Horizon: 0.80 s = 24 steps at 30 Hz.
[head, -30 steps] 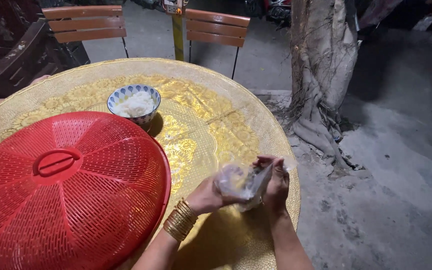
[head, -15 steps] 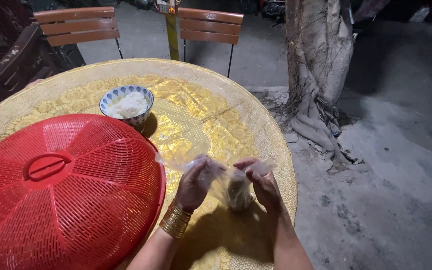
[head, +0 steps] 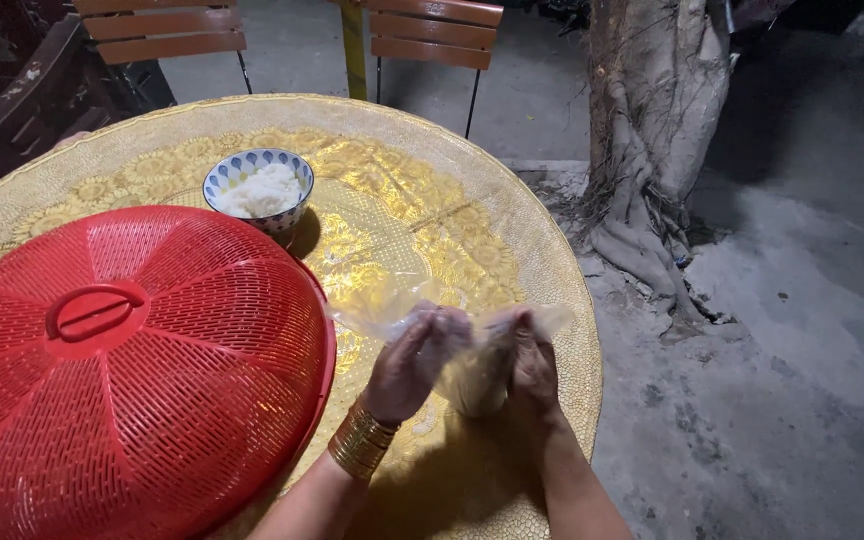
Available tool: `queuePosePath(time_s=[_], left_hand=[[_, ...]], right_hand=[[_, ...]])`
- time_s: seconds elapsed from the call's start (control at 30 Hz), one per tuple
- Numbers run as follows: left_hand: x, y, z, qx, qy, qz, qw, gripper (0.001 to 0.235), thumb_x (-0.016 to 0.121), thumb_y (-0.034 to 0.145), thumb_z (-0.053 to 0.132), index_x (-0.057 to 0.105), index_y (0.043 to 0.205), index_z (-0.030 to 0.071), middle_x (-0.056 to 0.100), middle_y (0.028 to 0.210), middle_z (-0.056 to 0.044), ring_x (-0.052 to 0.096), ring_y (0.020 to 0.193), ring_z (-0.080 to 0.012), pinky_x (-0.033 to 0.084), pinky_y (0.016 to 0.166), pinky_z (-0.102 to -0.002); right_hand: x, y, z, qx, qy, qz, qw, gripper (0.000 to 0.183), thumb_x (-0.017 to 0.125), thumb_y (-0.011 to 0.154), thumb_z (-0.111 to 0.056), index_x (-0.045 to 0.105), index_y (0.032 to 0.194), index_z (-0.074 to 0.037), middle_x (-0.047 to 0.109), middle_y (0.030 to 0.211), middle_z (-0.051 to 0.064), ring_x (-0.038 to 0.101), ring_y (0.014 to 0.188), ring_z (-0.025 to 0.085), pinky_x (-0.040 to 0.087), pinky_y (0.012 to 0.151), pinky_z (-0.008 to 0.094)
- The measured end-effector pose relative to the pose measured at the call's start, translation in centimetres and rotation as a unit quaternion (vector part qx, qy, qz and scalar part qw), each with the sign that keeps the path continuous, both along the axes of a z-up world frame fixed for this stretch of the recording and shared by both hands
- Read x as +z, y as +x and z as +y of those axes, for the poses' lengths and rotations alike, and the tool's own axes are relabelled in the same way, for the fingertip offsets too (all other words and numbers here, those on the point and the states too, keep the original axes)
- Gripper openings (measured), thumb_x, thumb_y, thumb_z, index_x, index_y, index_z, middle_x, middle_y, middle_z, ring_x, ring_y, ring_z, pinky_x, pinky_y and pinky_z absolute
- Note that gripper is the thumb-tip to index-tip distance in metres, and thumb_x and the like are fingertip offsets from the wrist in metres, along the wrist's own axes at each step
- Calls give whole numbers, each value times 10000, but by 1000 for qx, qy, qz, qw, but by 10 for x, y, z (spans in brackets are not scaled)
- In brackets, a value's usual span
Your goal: A person is using both hands to knead a dark food paste inside a clear plastic bag on a table.
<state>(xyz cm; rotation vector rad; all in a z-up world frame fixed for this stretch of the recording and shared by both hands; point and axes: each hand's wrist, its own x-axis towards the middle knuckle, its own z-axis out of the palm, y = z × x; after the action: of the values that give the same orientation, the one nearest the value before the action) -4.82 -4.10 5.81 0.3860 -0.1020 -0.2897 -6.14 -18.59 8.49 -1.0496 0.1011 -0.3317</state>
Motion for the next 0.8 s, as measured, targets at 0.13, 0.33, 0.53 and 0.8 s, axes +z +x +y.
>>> queuePosePath(time_s=[0.13,0.33,0.53,0.8], left_hand=[[-45,28,7,-3,23,-14,1000,139,553,1026,263,616,1034,139,707,1081,-75,660,1044,-220,498,989,-410],[-42,18,-1,4,26,35,999,155,609,998,208,647,1069,75,725,1104,-145,692,1021,-263,528,953,-425],[-44,17,-5,12,46,41,998,165,599,1010,222,660,1065,79,723,1151,-149,683,1048,-269,518,961,-424],[36,-25,-21,78,80,-88,990,103,521,1037,163,576,1028,76,633,1241,-172,595,1209,-273,457,1070,-423]], right_hand=[[10,0,-16,121,-125,55,983,396,680,964,-406,716,976,-12,665,766,69,612,674,135,542,743,268],[-99,33,-60,268,-215,-46,938,299,672,910,-152,741,1095,71,710,949,155,631,921,186,515,932,370],[-118,55,-72,336,-301,-3,892,361,716,902,-129,671,1202,67,659,1195,242,583,1116,313,439,1045,438],[-38,31,-42,309,-239,-20,921,333,865,798,-103,627,1014,-16,625,933,55,557,834,132,502,827,301]])
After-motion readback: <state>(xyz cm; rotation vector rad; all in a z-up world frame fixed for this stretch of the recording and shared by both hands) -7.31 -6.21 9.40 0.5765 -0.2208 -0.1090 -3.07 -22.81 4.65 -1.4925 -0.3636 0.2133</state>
